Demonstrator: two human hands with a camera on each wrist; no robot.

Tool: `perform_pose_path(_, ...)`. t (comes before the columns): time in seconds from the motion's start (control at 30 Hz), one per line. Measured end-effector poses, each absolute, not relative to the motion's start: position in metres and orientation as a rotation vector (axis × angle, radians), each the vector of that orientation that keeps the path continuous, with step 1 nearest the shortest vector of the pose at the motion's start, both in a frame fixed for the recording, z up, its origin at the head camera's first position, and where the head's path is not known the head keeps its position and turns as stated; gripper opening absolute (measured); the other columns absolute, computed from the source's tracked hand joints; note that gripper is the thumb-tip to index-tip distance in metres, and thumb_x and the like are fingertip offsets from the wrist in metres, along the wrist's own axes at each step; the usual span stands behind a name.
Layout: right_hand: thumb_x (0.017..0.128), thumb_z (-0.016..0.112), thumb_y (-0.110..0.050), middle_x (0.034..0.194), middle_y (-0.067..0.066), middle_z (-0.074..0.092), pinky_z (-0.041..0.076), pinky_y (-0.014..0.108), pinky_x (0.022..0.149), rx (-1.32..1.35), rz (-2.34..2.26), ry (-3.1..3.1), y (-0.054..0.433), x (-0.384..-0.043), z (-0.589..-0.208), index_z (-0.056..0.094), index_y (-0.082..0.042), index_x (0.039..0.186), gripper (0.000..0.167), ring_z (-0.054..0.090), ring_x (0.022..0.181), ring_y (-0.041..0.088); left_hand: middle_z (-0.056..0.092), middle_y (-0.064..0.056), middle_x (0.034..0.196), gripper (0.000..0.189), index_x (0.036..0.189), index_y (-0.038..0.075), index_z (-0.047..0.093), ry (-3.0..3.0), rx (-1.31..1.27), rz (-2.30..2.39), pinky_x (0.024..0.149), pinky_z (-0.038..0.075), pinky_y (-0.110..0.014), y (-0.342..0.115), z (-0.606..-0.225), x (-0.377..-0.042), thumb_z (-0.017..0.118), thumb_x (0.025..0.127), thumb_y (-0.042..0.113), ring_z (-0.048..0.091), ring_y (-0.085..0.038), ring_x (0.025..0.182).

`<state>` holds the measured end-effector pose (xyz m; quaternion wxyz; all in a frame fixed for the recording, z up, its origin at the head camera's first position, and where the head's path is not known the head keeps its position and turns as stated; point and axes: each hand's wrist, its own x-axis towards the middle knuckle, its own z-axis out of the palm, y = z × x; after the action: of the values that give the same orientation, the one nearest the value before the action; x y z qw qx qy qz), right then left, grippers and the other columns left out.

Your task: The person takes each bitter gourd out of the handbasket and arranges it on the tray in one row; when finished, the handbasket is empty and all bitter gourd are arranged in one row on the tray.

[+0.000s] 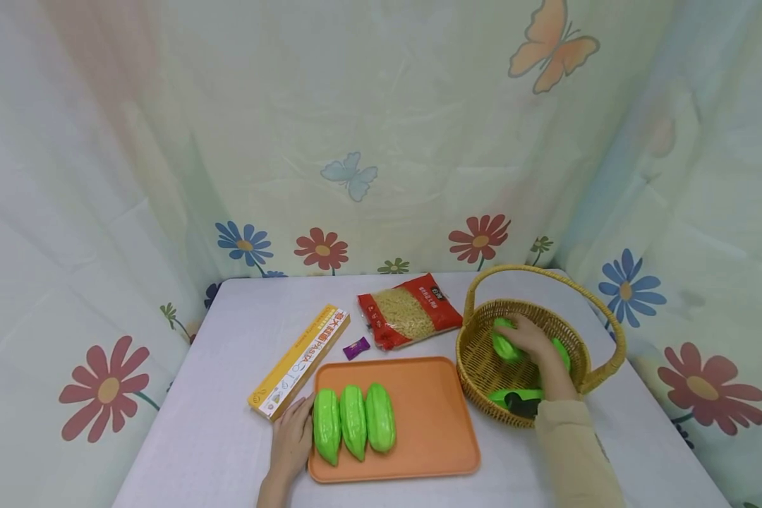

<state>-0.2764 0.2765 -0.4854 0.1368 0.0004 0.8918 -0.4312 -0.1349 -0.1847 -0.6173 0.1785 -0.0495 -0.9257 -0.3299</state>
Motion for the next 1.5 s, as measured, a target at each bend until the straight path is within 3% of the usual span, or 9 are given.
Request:
perform_pose_path(0.47, 0.093, 0.047, -0.041, 0.143, 0.032, 0.017, 0.03, 0.062, 0.094, -0.008, -1.332, 2.649, 0.248, -0.255, -0.458, 0.016, 0.0, 0.144, 0.073, 0.022, 0.126, 0.051, 0.056, -0.009, 0.126, 0.039, 0.129, 0.009, 0.052, -2.61, -0.141, -0.925, 0.096, 0.029, -0.051, -0.184, -0.619, -0.136, 0.049, 0.091, 0.008, 0.046, -0.03, 0.118)
perform_pose_path(0.87, 0.093, 0.047, -0.043, 0.137, 0.031, 0.028, 0.037, 0.06, 0.087, -0.121, -1.315, 2.739, 0.232, -0.234, -0.446, 0.019, -0.002, 0.144, 0.071, 0.031, 0.121, 0.049, 0.053, -0.008, 0.129, 0.04, 0.132, 0.01, 0.05, -2.649, -0.135, -0.958, 0.099, 0.026, -0.05, -0.185, -0.615, -0.135, 0.048, 0.092, 0.009, 0.044, -0.028, 0.121)
perform_pose_path(1.17, 0.093, 0.05, -0.038, 0.138, 0.026, 0.032, 0.033, 0.061, 0.092, -0.218, -1.395, 2.708, 0.212, -0.219, -0.452, 0.023, -0.004, 0.142, 0.066, 0.03, 0.124, 0.047, 0.055, -0.007, 0.127, 0.039, 0.13, 0.009, 0.052, -2.608, -0.136, -0.946, 0.097, 0.027, -0.05, -0.184, -0.619, -0.134, 0.05, 0.09, 0.007, 0.046, -0.029, 0.119)
perform_pose_path(1.5, 0.092, 0.053, -0.036, 0.13, 0.024, 0.042, 0.045, 0.048, 0.079, -0.231, -1.427, 2.67, 0.182, -0.205, -0.468, 0.03, -0.008, 0.141, 0.061, 0.044, 0.114, 0.04, 0.054, -0.007, 0.128, 0.039, 0.13, 0.01, 0.051, -2.625, -0.13, -0.96, 0.099, 0.026, -0.05, -0.184, -0.617, -0.135, 0.049, 0.091, 0.008, 0.045, -0.029, 0.12)
